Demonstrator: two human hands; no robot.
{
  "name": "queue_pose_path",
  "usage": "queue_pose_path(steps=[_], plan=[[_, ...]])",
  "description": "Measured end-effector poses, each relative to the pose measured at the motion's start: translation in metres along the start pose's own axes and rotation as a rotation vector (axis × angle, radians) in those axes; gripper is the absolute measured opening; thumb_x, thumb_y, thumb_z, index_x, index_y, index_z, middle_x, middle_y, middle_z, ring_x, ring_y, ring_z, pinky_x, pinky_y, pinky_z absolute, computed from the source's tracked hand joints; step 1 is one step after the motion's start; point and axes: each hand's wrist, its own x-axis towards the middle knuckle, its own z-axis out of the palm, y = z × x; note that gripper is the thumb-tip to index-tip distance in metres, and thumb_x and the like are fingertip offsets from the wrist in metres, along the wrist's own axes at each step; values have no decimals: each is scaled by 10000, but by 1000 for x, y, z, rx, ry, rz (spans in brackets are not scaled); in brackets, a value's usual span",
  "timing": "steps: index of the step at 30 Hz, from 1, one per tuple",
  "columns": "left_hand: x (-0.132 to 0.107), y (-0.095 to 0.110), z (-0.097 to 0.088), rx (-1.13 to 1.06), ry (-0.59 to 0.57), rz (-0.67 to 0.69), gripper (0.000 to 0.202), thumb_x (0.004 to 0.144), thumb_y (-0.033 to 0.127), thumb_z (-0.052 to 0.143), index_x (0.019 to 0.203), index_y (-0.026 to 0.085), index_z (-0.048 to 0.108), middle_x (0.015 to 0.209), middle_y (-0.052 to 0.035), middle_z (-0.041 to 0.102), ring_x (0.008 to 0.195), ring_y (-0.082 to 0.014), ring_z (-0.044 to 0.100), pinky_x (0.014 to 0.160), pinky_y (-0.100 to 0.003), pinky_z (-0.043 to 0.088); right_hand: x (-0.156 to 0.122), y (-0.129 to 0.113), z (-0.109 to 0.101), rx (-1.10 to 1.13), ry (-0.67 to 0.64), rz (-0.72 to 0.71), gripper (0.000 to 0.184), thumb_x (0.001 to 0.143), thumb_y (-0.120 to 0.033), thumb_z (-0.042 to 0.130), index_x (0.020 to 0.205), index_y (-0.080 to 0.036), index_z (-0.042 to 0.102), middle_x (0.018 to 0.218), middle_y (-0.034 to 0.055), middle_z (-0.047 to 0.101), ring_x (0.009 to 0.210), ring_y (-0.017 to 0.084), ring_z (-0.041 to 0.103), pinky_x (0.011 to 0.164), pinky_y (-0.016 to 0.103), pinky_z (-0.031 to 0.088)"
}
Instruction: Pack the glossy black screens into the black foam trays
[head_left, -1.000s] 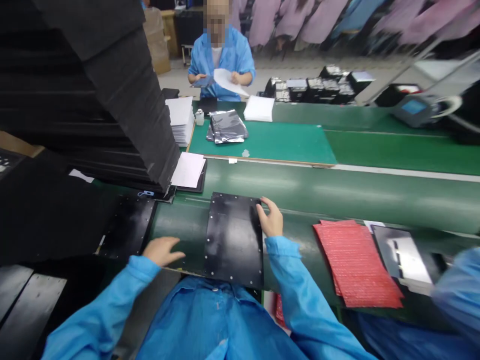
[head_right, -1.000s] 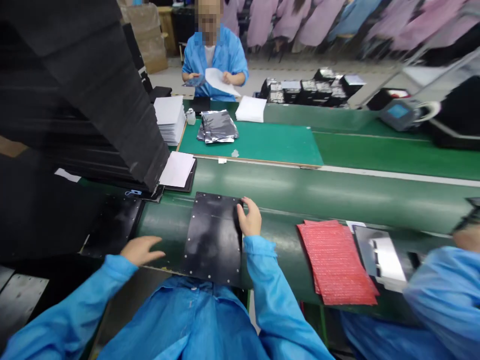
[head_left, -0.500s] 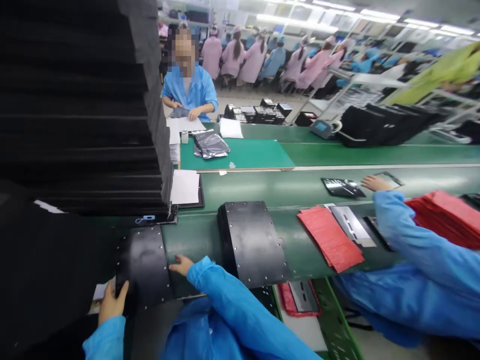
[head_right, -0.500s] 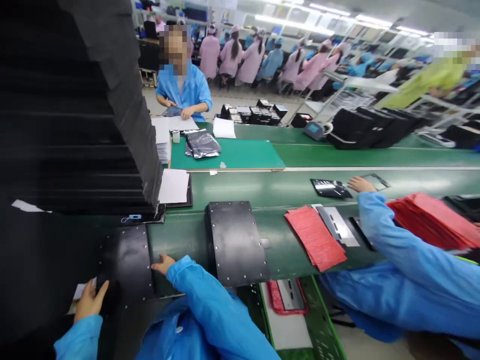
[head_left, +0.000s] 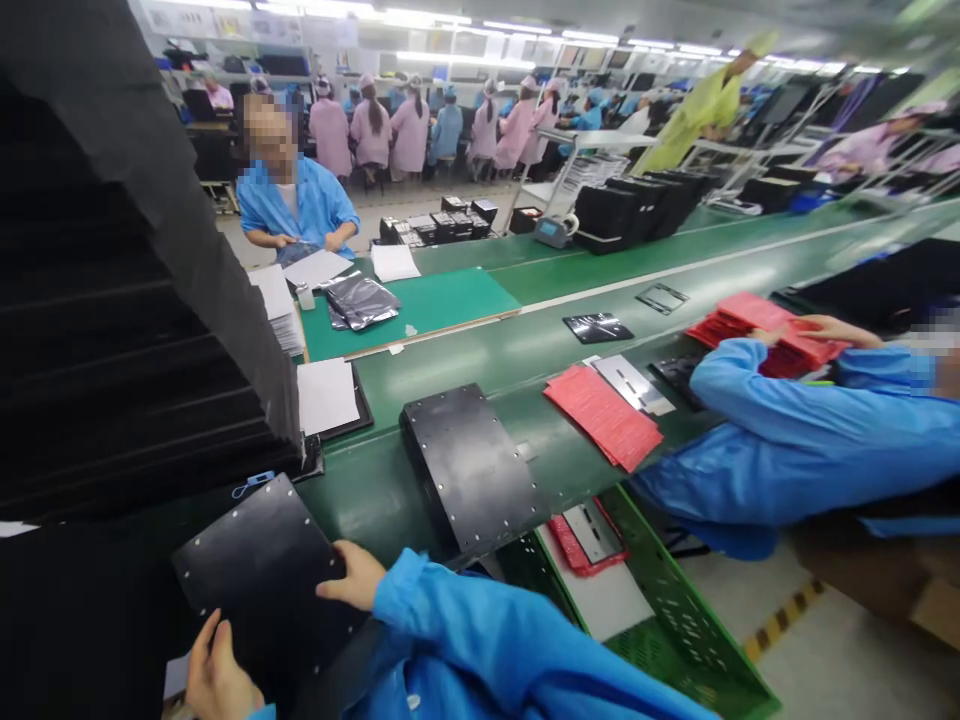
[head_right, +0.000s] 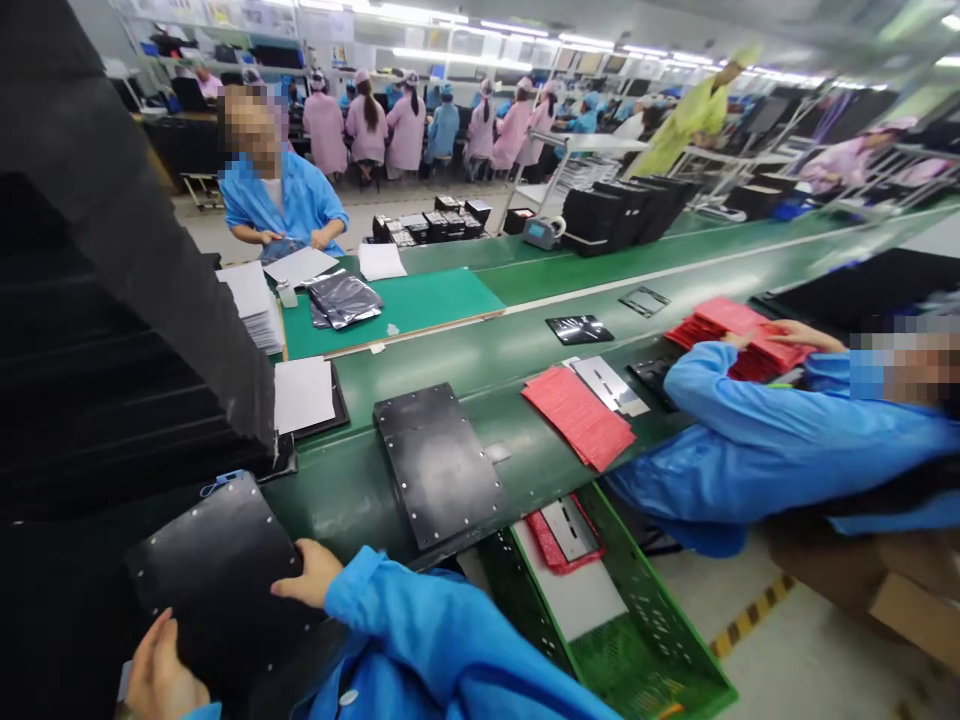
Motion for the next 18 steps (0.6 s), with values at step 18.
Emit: queue_pose_path(steps=[18], plan=[[-195,80,180,417,-730,601,577,737,547,523,1177,177,573,1432,-112,404,1349,-318,316,1130,-447,246,-114,76,-336,-238,570,-259,521,821,-411,587,1309,-239,520,1366,109,477,1260,252,444,1063,434,348]])
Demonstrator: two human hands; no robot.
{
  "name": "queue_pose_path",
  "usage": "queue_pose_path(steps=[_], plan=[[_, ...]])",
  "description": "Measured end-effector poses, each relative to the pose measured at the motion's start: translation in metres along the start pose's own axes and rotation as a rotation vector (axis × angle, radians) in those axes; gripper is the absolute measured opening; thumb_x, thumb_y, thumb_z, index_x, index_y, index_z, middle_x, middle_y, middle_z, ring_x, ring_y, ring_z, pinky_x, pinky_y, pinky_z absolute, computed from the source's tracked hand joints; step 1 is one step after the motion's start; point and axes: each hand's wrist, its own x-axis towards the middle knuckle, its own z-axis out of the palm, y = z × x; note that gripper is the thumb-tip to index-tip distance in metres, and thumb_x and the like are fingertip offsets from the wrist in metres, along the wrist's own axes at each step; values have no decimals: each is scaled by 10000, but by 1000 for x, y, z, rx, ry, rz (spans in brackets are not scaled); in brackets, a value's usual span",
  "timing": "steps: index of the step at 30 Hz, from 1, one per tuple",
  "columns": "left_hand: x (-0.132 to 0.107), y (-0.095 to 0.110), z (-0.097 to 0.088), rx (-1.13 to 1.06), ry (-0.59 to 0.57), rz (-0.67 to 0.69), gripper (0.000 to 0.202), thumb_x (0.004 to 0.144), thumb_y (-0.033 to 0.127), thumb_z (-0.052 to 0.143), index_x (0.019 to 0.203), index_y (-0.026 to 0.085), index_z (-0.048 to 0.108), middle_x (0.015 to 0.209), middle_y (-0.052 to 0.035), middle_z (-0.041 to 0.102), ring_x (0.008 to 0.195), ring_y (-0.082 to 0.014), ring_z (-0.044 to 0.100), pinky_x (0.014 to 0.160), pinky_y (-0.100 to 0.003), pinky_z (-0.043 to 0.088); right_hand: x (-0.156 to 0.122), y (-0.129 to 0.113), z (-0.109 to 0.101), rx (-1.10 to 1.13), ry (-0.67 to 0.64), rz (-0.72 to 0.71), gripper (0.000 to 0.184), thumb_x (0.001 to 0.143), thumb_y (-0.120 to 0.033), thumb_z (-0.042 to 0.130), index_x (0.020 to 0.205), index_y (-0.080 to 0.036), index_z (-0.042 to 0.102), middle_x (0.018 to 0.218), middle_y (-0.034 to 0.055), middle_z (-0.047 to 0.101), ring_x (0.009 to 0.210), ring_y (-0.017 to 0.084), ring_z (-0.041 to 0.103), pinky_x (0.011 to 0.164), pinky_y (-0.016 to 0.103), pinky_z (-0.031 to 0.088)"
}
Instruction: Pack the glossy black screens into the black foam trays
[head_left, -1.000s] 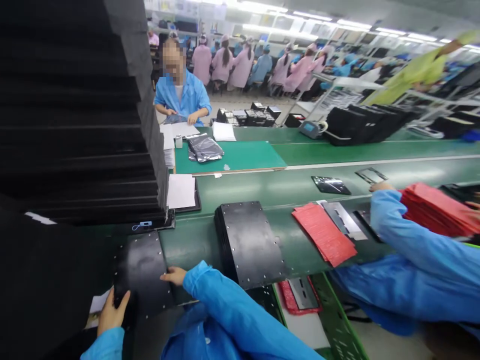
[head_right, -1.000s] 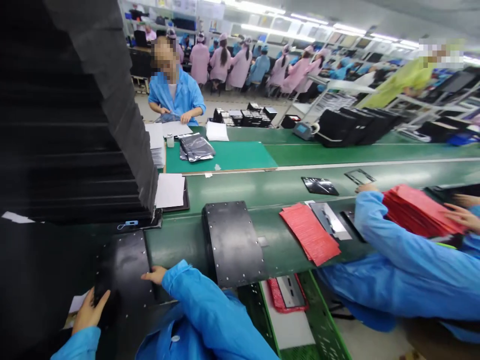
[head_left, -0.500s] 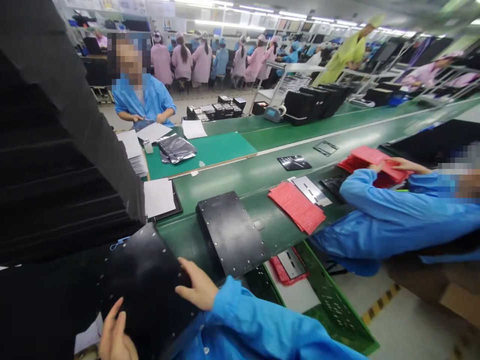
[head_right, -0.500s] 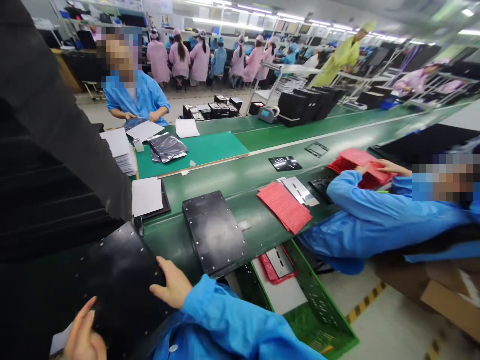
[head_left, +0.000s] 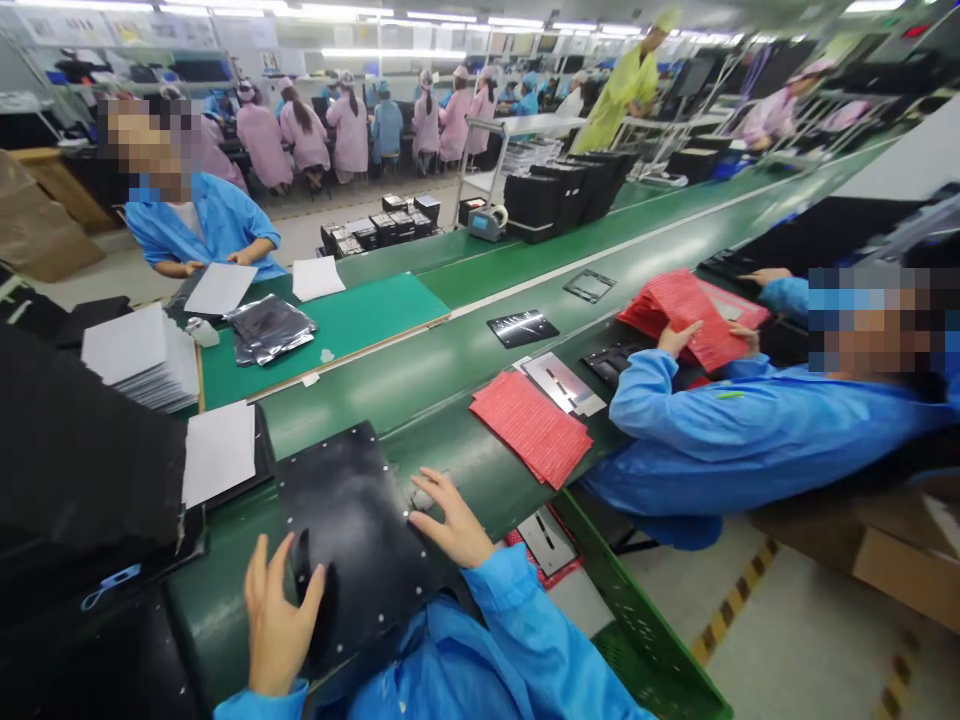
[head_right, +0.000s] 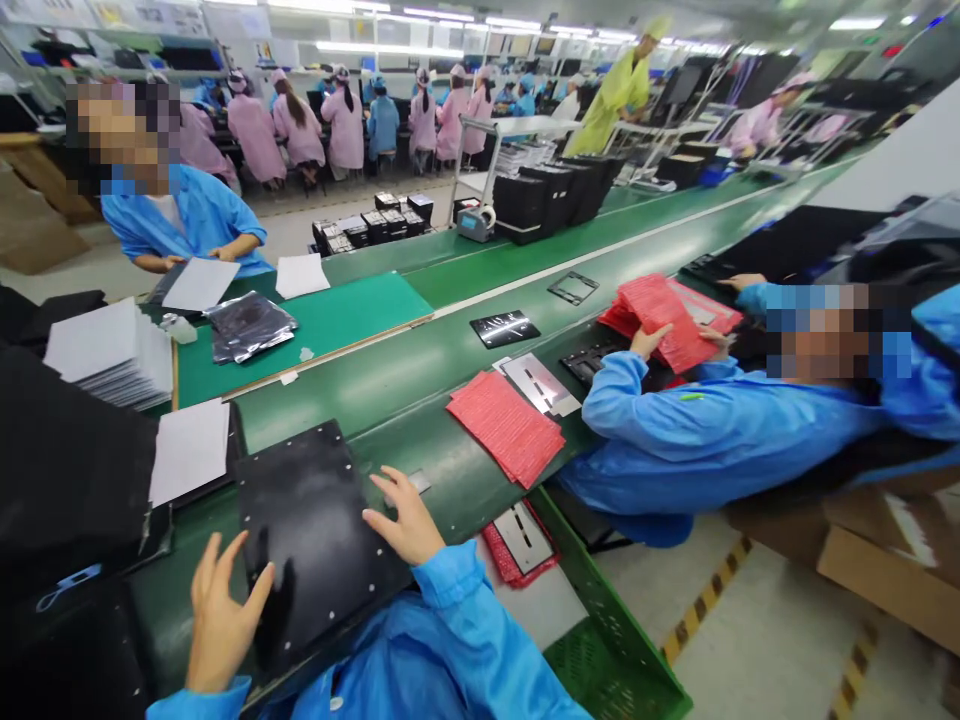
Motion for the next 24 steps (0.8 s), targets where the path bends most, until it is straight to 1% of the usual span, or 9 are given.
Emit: queue_pose_path(steps=[3,6,8,10,12,14,17,19,24], plan=[[-6,32,19,274,-88,214,567,782,505,497,1251,190,536,1460,-97,372,1366,-287,290,1135,-432,240,25,46,-24,-141,-11,54,607,802,-414,615,1344,-179,476,1395,149,452,1309,273,388,1094,462,299],[-10,59,54,438,-244,282,611,811,517,487,1326,188,485,1469,-118,357,1383,-320,244,1119,-526,204,43,95,-21,-338,-279,65,828,615,-394,798,1345,-175,474,1451,169,380,1370,372,253,1104,561,212],[-11,68,78,571,-238,254,653,820,527,481,1362,165,450,1491,-158,304,1401,-364,167,1089,-621,137,45,119,-14,-396,-430,15,777,596,-364,818,1294,-189,526,1469,154,356,1383,397,201,1102,593,163],[-11,72,96,664,-177,236,676,823,531,481,1366,130,446,1491,-195,286,1406,-385,125,1070,-659,81,42,128,-10,-381,-400,30,587,716,-338,734,1245,-162,553,1421,163,424,1349,353,305,1095,544,221],[-12,71,105,699,-120,240,675,823,535,482,1352,116,466,1489,-202,290,1410,-377,115,1080,-642,56,39,121,-13,-337,-259,91,493,796,-346,648,1226,-132,540,1297,179,536,1216,298,476,1018,465,351],[-13,69,106,696,-103,249,667,817,546,486,1337,128,490,1487,-187,306,1413,-358,126,1097,-612,54,39,99,-19,-310,-202,44,503,807,-410,619,1220,-140,523,1142,158,611,1046,265,568,902,407,423],[-14,67,103,692,-100,257,691,791,575,504,1326,138,506,1476,-180,332,1413,-352,136,1106,-594,51,48,58,-26,-407,-374,-194,546,756,-470,646,1200,-177,525,1010,111,623,933,261,577,806,382,423],[-15,65,102,704,-97,272,734,763,596,527,1324,123,506,1471,-196,332,1411,-364,133,1103,-600,44,57,34,-27,-532,-497,-262,510,739,-427,664,1162,-174,534,984,108,614,904,263,573,770,378,418],[-17,69,114,719,-119,267,905,646,640,627,1342,85,468,1492,-242,253,1407,-420,71,1085,-635,51,74,-2,-26,-714,-586,-385,395,698,-237,683,1057,-144,550,949,126,614,898,265,575,768,376,415]])
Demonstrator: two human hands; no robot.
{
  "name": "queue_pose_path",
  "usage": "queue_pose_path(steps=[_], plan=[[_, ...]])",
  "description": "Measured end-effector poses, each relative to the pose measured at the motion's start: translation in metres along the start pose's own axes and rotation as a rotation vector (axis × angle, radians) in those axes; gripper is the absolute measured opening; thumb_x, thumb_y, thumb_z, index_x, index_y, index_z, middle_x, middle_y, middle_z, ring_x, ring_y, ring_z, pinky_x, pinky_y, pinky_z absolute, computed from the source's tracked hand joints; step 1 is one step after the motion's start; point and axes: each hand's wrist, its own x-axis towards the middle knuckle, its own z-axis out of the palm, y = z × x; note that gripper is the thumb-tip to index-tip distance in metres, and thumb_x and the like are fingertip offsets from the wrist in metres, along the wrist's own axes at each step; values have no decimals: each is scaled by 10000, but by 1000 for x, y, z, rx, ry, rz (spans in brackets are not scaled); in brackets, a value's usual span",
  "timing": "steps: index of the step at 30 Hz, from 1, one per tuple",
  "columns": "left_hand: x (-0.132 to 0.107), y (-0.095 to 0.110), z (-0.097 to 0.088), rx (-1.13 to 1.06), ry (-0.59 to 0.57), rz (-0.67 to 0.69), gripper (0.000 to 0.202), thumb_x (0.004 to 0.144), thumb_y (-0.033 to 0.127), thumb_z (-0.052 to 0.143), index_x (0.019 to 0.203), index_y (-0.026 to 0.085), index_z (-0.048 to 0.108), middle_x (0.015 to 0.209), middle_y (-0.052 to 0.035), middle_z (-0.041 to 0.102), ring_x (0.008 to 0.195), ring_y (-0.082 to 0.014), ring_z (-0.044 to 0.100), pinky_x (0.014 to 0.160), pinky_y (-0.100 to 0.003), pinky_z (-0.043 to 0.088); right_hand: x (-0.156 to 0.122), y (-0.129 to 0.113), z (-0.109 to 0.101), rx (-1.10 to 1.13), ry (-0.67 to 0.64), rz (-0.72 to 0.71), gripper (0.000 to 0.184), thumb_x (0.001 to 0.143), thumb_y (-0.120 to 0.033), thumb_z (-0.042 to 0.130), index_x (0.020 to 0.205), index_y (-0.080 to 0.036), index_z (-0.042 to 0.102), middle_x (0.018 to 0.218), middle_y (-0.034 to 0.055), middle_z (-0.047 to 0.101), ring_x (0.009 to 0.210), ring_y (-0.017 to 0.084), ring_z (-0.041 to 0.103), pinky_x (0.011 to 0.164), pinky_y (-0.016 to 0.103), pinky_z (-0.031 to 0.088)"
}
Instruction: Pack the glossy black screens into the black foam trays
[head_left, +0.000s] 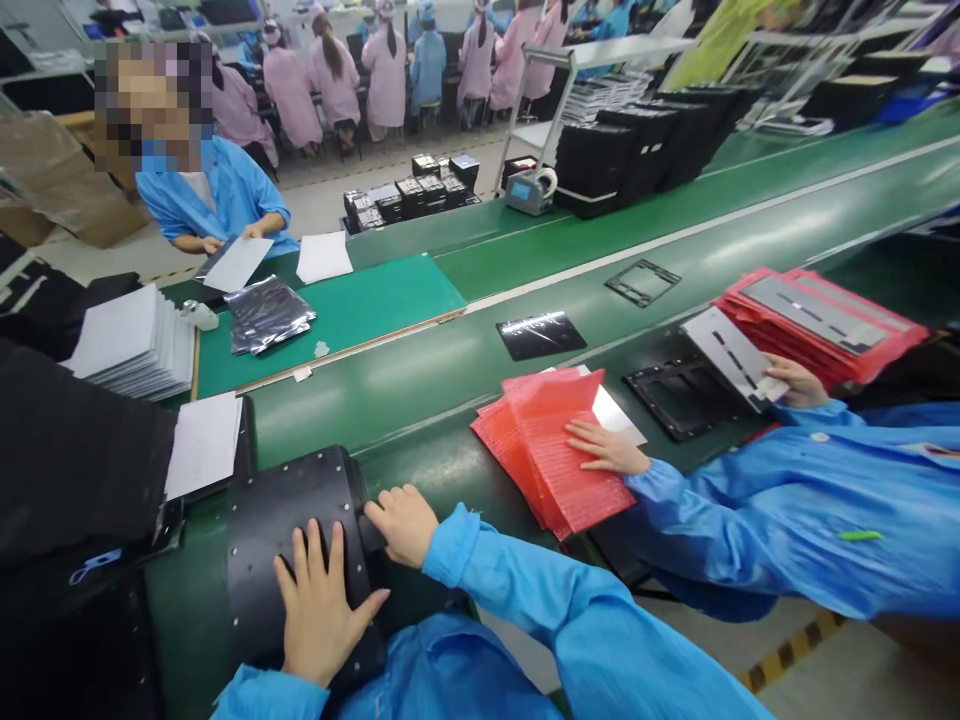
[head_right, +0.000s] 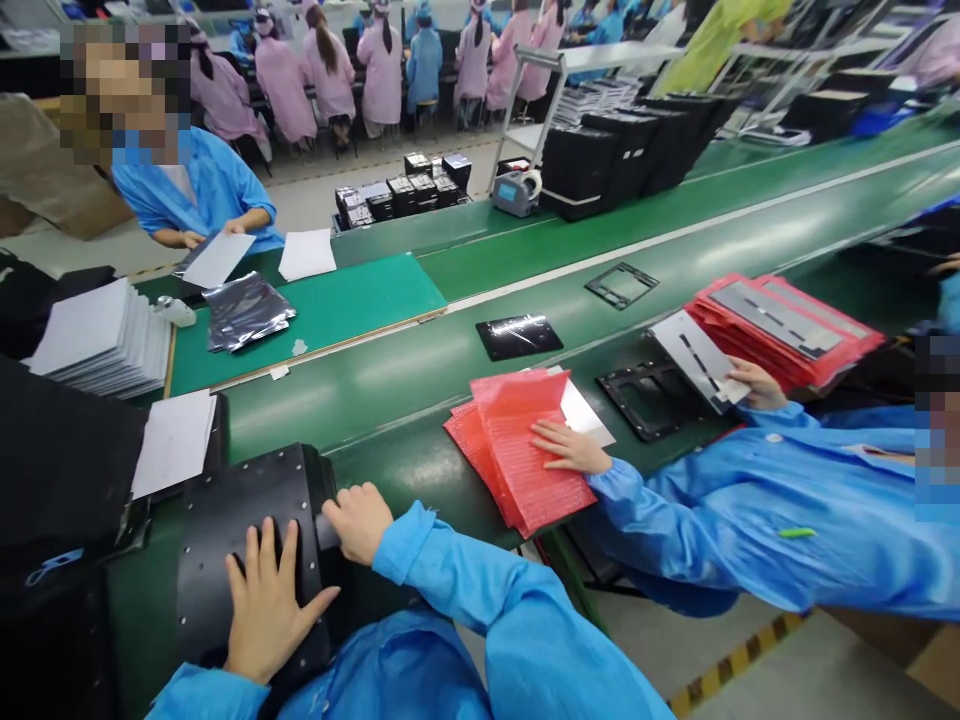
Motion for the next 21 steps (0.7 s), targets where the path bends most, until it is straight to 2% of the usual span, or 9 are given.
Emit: queue_pose_path(steps=[2,4,7,9,11,13,16,19,21], plan=[[3,11,1,-26,-8,-44,928,630,592,654,1361,66,431,1503,-259,205,1402,-443,37,1073,-655,52,7,-2,-8,-33,-29,-31,412,659,-180,686,1049,-126,563,933,136,634,885,273,591,756,369,423],[6,20,-5,-86,-3,-127,900,649,492,650,1392,63,378,1513,-257,170,1402,-447,21,1067,-667,51,15,4,-13,47,-118,-75,386,648,-201,688,1018,-141,597,902,118,662,845,269,616,718,346,436],[5,11,-34,-300,4,-229,889,655,394,611,1443,122,304,1536,-182,170,1410,-420,45,1085,-652,73,26,29,-9,296,-164,-38,344,663,-263,683,1000,-209,642,882,57,695,824,247,645,710,314,460],[-1,-17,-63,-531,20,-273,926,624,431,620,1456,182,297,1531,-107,234,1405,-396,141,1117,-589,152,29,47,3,365,-69,131,386,692,-255,665,1073,-197,635,970,85,694,916,271,640,791,353,473],[-9,-57,-88,-761,54,-366,969,555,485,653,1438,231,346,1491,-43,341,1369,-379,267,1118,-503,269,27,57,22,381,41,286,471,730,-284,656,1173,-138,591,1159,169,630,1097,325,568,921,455,435],[-14,-95,-98,-941,86,-522,976,482,479,674,1398,257,421,1428,-4,444,1319,-378,361,1074,-439,376,19,50,47,531,105,311,549,779,-357,630,1259,-109,535,1329,205,511,1256,331,448,1036,516,348],[-17,-126,-77,-1151,77,-740,932,481,386,620,1385,236,447,1336,-5,548,1236,-368,472,977,-389,480,5,11,83,994,193,222,603,857,-423,531,1384,-155,415,1462,140,374,1359,248,331,1128,464,260],[-15,-128,-37,-1296,46,-840,925,529,332,565,1425,193,382,1247,-35,617,1143,-336,565,900,-368,527,-2,-35,108,1292,290,224,692,883,-464,481,1472,-195,237,1532,83,227,1411,211,198,1159,442,186],[-14,-125,-15,-1350,42,-852,892,567,342,572,1424,187,381,1227,-42,630,1131,-316,580,900,-355,528,-3,-51,115,1376,314,287,729,893,-471,459,1494,-216,136,1553,53,141,1423,198,121,1166,437,146]])
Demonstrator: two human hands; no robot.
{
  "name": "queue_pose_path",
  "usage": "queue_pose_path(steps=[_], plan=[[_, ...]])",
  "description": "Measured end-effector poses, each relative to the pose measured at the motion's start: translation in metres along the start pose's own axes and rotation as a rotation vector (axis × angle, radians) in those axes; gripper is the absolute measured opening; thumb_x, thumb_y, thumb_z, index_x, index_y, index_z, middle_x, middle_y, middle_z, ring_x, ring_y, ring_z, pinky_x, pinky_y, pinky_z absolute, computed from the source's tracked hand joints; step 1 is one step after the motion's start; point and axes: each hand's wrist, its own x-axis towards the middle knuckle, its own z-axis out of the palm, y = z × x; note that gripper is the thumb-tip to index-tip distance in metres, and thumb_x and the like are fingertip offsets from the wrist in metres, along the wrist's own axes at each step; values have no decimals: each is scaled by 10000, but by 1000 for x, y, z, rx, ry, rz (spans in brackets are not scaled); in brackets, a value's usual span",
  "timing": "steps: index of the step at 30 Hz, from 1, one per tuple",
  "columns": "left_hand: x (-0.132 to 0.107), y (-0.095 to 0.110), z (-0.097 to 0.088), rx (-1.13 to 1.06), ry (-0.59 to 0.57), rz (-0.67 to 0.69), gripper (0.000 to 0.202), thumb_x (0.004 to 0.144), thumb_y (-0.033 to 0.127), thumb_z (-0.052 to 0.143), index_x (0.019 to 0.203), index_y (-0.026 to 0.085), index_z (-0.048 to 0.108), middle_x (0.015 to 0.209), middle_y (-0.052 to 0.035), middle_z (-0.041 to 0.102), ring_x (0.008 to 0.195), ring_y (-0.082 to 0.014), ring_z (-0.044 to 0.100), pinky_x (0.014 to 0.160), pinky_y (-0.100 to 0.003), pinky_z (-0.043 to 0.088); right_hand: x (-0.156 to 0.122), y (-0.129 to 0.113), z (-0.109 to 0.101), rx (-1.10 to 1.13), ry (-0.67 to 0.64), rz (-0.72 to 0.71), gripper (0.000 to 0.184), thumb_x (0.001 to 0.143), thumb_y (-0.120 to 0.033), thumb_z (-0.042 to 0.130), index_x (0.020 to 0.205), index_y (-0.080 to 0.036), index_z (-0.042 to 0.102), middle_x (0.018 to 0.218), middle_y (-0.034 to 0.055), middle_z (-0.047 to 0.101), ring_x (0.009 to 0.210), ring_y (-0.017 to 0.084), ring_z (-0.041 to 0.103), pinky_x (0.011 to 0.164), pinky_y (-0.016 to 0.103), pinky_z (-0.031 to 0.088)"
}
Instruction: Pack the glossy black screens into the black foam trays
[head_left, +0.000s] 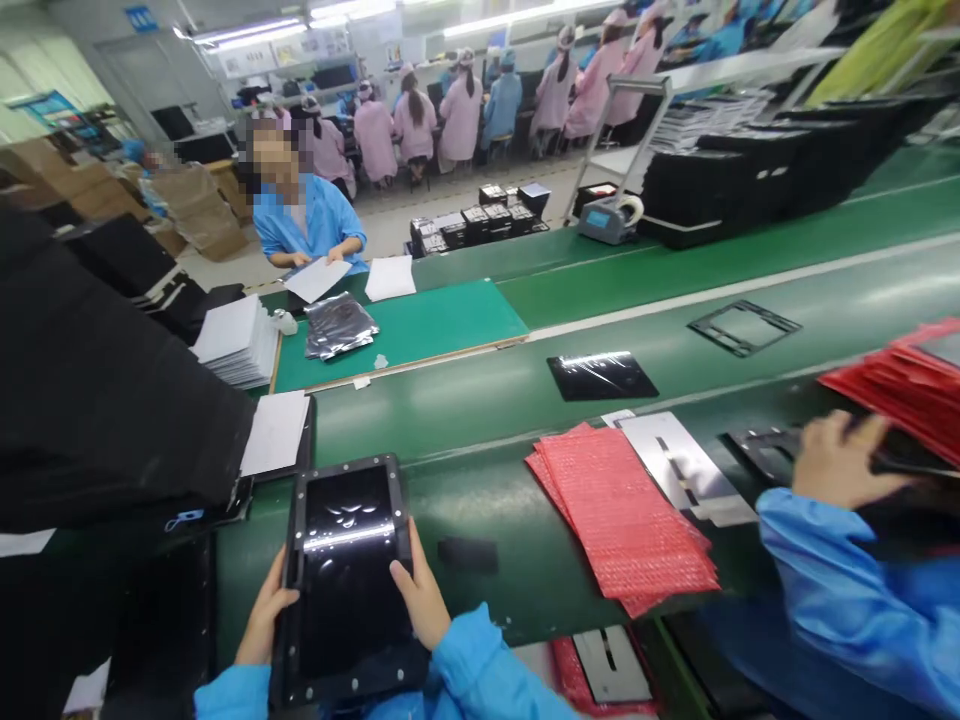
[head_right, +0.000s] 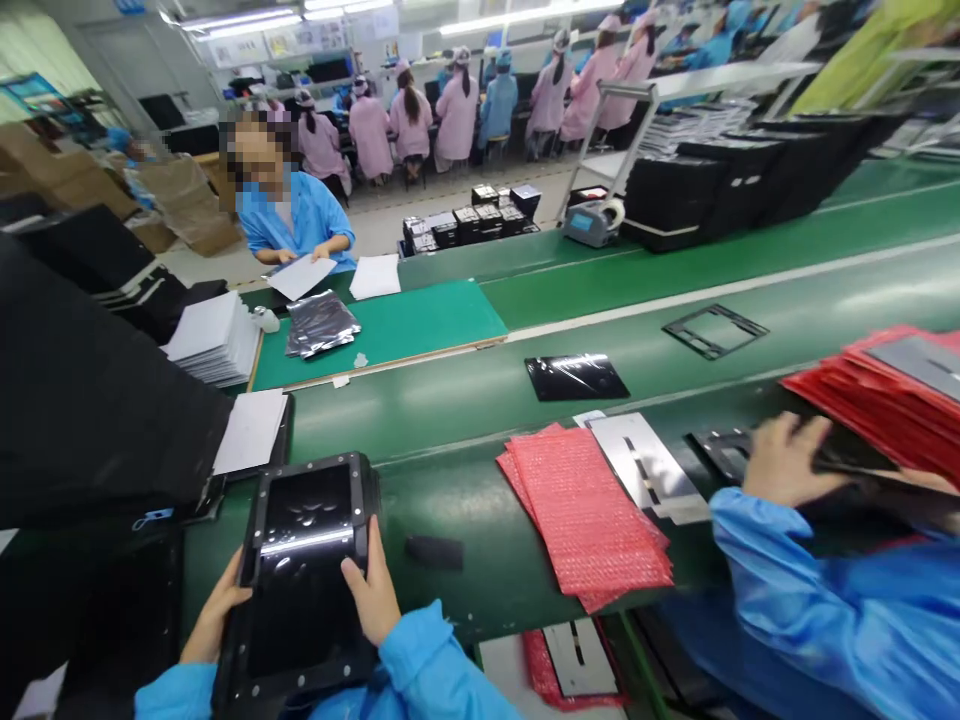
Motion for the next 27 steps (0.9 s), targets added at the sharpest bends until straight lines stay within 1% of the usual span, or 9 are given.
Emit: queue_pose_path(steps=[3,6,8,11,15,17,20,23,27], plan=[[9,-14,6,-79,-5,2,786,646,398,596,1385,184,433,1231,-57,626,1142,-294,579,946,-355,501,1,-2,-1,-37,-27,50,772,883,-472,469,1499,-226,73,1559,44,110,1423,202,98,1162,437,145],[17,-20,8,-125,36,-3,652,729,434,582,1323,181,489,1253,-80,610,1187,-288,547,1015,-391,443,3,-13,-12,-280,-11,-31,799,837,-480,530,1494,-222,156,1552,59,160,1414,259,162,1142,466,235],[23,-24,9,-100,61,3,578,753,431,582,1273,185,524,1311,-82,566,1272,-277,465,1082,-396,365,-2,-21,-14,-493,51,-124,693,821,-481,541,1441,-245,343,1512,69,282,1355,320,322,1090,499,340],[30,-30,13,-60,37,62,571,766,454,566,1261,174,514,1384,-90,494,1346,-255,365,1133,-377,274,-14,-28,-12,-679,92,-119,464,826,-495,504,1246,-319,591,1408,78,452,983,355,641,850,536,520],[33,-36,21,-60,-64,125,676,785,496,518,1345,134,408,1430,-131,427,1353,-255,353,1128,-374,273,-13,-44,-16,-373,125,33,532,713,-568,620,1175,-306,637,1261,114,590,783,305,680,681,461,566],[31,-37,27,-58,-86,131,712,790,508,497,1364,104,376,1447,-149,395,1359,-249,342,1133,-360,257,-3,-63,-17,-123,140,140,611,733,-666,533,1175,-258,639,1043,142,686,695,278,674,602,428,562],[30,-36,29,-36,-98,142,770,768,541,501,1358,59,387,1457,-172,370,1371,-245,317,1137,-323,239,14,-100,-3,-38,164,160,630,681,-724,552,1007,-210,716,899,138,712,774,287,676,682,420,557],[39,-32,5,-13,-143,170,809,724,588,538,1336,68,437,1432,-165,414,1363,-251,333,1126,-304,261,20,-130,21,-155,108,102,540,520,-623,763,848,-194,741,952,111,718,1009,322,624,913,405,483],[65,-26,-70,118,-109,36,756,659,651,601,1207,131,577,1279,-147,580,1265,-301,467,1079,-358,342,10,-143,31,-126,9,130,548,575,-628,738,879,-172,737,973,111,717,1005,319,625,923,397,477]])
